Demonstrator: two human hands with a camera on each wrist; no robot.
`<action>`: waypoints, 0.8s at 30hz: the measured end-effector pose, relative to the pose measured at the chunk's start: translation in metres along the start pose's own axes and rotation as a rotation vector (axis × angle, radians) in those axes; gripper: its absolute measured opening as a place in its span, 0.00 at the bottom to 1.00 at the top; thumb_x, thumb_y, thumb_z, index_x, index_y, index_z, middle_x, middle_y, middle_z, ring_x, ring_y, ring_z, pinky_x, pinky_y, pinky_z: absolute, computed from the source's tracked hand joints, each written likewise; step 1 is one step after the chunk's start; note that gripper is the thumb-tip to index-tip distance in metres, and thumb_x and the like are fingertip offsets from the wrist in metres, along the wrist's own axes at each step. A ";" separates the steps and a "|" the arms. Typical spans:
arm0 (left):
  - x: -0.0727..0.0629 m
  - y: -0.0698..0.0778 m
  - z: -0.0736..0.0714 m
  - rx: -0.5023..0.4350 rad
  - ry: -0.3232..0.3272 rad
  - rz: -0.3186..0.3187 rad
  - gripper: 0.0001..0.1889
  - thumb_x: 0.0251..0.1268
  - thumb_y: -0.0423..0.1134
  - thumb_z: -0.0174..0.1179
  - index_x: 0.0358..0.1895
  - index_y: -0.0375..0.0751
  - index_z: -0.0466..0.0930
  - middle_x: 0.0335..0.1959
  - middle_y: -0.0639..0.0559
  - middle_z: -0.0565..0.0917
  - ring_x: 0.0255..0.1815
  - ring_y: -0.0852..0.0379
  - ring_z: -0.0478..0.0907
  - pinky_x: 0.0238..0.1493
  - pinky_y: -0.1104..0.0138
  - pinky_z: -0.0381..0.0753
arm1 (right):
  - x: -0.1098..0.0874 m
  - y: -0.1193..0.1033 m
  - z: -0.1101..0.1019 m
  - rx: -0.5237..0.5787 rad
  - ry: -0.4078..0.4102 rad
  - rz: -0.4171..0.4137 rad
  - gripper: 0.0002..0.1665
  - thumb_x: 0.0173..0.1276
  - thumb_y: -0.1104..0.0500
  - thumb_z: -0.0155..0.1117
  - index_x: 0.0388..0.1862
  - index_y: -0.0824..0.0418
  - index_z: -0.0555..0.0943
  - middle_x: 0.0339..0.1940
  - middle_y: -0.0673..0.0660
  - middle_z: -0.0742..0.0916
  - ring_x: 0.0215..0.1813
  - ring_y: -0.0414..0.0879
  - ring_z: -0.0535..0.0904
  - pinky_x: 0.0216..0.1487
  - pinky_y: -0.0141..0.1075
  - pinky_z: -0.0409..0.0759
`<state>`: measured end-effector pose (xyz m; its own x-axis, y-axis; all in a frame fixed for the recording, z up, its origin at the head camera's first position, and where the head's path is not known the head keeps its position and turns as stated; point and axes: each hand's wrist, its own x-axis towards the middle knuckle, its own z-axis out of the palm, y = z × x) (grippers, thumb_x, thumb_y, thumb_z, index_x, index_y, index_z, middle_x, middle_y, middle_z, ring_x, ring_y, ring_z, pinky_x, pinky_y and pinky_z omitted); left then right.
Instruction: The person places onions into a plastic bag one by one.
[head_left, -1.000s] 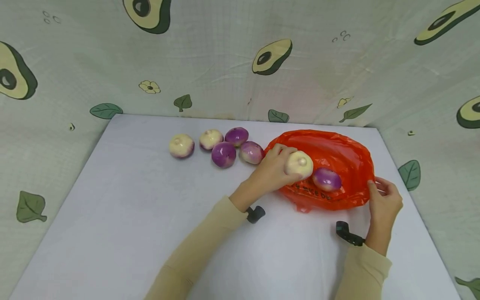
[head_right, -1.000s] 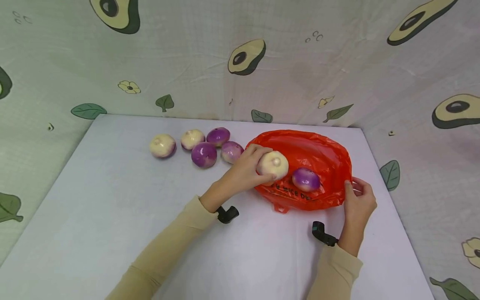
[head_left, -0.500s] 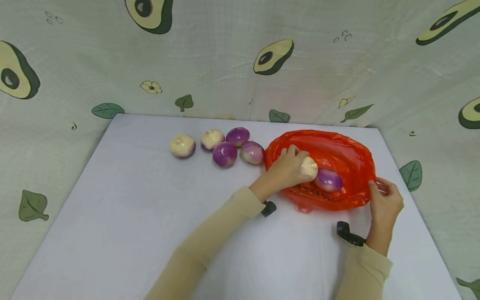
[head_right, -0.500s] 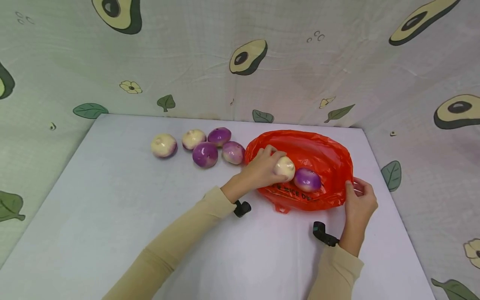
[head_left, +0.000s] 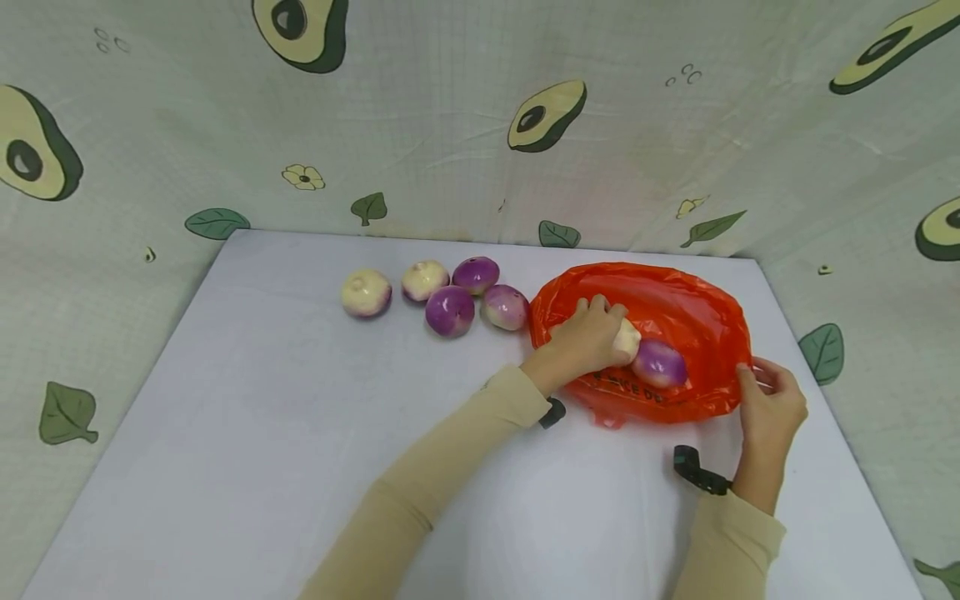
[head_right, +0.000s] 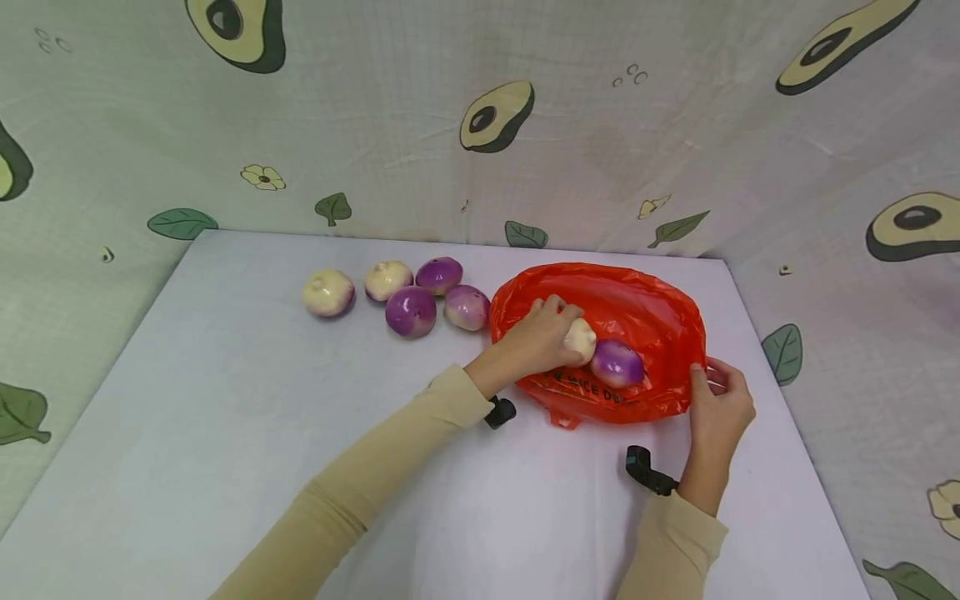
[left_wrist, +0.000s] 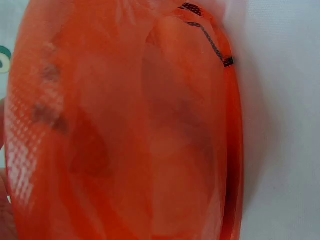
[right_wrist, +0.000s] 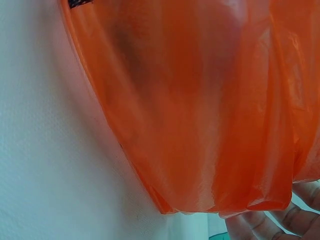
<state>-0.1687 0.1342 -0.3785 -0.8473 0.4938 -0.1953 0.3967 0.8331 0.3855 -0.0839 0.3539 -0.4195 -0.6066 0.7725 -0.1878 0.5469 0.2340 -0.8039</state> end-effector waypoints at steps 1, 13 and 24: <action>0.000 0.000 0.001 0.004 0.002 0.003 0.32 0.57 0.58 0.58 0.65 0.57 0.62 0.53 0.54 0.65 0.54 0.58 0.61 0.41 0.58 0.79 | 0.000 0.000 0.000 0.003 -0.003 0.007 0.27 0.67 0.43 0.53 0.64 0.47 0.71 0.55 0.49 0.77 0.41 0.29 0.67 0.60 0.31 0.73; 0.000 0.000 0.001 0.077 0.008 0.146 0.25 0.61 0.54 0.57 0.60 0.50 0.71 0.48 0.53 0.72 0.50 0.57 0.68 0.52 0.71 0.73 | 0.000 0.001 0.000 0.006 -0.009 0.024 0.27 0.67 0.43 0.53 0.64 0.46 0.71 0.55 0.48 0.76 0.42 0.30 0.67 0.62 0.32 0.72; -0.012 0.000 -0.011 0.031 0.014 0.171 0.23 0.65 0.50 0.54 0.62 0.52 0.70 0.54 0.56 0.73 0.54 0.60 0.68 0.55 0.73 0.73 | -0.001 -0.001 -0.001 0.042 -0.002 0.012 0.26 0.66 0.45 0.55 0.63 0.48 0.72 0.46 0.41 0.77 0.40 0.29 0.68 0.59 0.29 0.73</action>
<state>-0.1628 0.1259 -0.3658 -0.7715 0.6255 -0.1167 0.5456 0.7447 0.3843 -0.0832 0.3536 -0.4183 -0.6009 0.7742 -0.1987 0.5299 0.1998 -0.8242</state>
